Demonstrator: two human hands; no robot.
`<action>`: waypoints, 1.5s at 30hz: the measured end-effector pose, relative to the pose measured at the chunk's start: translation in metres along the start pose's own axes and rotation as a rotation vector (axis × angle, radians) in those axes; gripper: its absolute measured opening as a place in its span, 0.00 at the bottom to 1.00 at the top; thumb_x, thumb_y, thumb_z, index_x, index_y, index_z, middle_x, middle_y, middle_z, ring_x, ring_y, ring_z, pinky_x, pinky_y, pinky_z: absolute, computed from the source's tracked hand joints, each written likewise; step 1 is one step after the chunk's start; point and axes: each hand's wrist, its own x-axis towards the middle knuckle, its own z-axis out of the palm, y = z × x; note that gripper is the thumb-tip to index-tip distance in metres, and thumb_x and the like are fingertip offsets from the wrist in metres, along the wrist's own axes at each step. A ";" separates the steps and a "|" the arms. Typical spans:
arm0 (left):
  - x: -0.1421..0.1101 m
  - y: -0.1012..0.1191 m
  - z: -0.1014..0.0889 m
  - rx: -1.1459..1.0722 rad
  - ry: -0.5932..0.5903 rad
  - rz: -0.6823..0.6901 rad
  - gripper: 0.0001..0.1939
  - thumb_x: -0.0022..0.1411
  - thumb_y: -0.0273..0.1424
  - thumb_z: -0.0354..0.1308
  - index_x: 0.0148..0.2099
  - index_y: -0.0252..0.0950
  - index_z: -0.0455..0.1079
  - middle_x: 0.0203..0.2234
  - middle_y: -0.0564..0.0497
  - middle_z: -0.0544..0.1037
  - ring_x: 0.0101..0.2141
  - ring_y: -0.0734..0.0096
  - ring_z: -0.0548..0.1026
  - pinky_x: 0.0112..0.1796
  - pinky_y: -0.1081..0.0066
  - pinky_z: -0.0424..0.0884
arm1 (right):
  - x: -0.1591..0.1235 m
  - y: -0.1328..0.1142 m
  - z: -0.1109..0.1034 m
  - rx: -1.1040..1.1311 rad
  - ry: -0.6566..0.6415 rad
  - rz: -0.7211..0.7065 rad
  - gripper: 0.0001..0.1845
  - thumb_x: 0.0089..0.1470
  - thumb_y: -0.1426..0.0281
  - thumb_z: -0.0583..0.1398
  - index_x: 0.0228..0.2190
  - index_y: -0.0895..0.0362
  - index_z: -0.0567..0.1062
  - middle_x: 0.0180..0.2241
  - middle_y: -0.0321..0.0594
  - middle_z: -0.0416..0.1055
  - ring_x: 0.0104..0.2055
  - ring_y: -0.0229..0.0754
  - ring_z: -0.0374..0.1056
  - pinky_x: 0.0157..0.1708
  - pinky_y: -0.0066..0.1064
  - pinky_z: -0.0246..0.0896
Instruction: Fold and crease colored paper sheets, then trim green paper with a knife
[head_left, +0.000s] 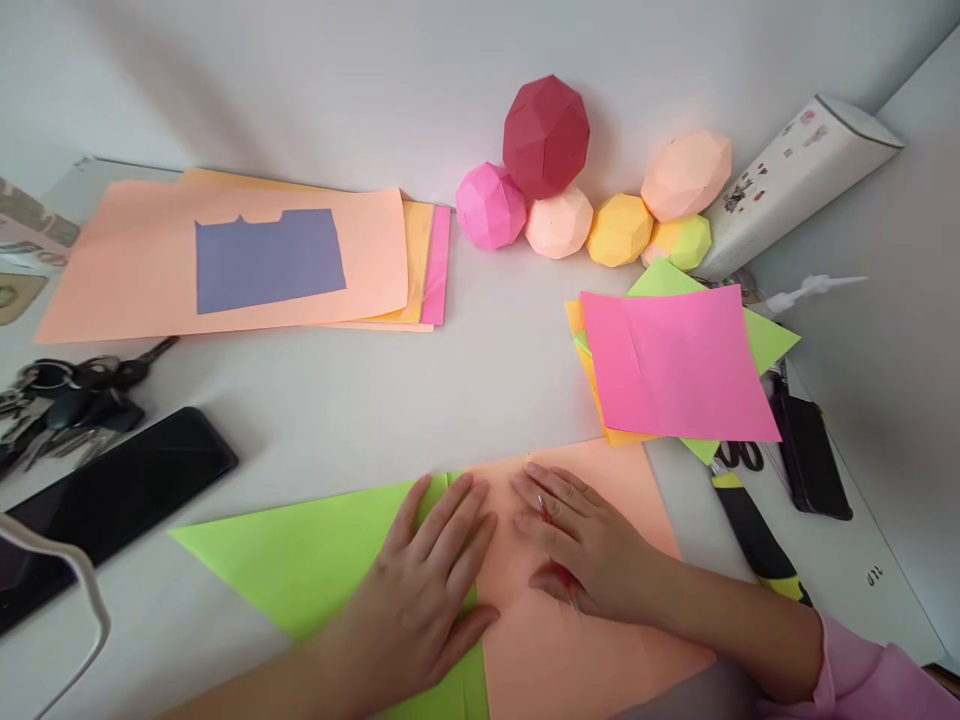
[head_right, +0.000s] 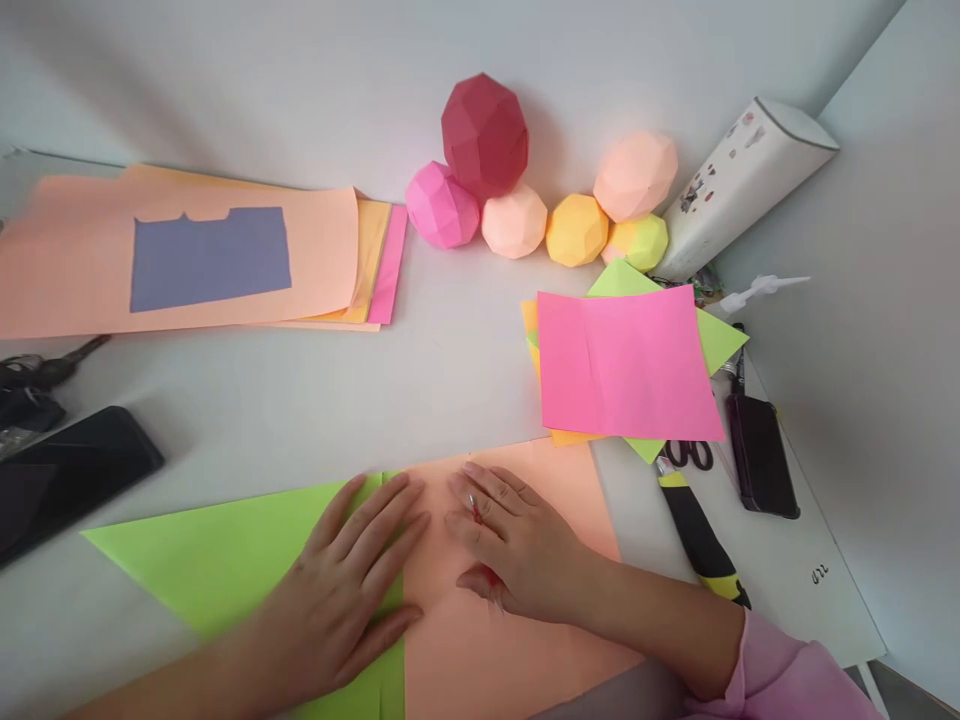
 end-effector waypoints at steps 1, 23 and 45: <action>0.000 0.000 0.000 -0.002 -0.002 -0.006 0.27 0.62 0.41 0.51 0.59 0.32 0.63 0.59 0.36 0.65 0.63 0.45 0.54 0.61 0.41 0.46 | 0.000 -0.001 0.000 -0.002 -0.001 0.003 0.26 0.61 0.61 0.56 0.54 0.64 0.64 0.61 0.60 0.58 0.69 0.53 0.36 0.61 0.54 0.51; 0.005 0.000 -0.009 -0.051 -0.035 -0.040 0.29 0.62 0.46 0.53 0.58 0.30 0.65 0.57 0.38 0.68 0.62 0.48 0.56 0.62 0.46 0.44 | -0.003 -0.006 -0.004 0.010 -0.024 0.005 0.23 0.60 0.63 0.56 0.52 0.64 0.66 0.59 0.59 0.60 0.68 0.56 0.41 0.60 0.54 0.54; 0.007 0.002 -0.009 -0.076 -0.011 -0.056 0.28 0.63 0.45 0.52 0.56 0.29 0.66 0.55 0.38 0.71 0.61 0.50 0.59 0.62 0.46 0.44 | -0.001 -0.002 -0.007 -0.010 -0.039 0.011 0.21 0.59 0.63 0.57 0.50 0.63 0.68 0.62 0.57 0.57 0.68 0.58 0.39 0.60 0.55 0.53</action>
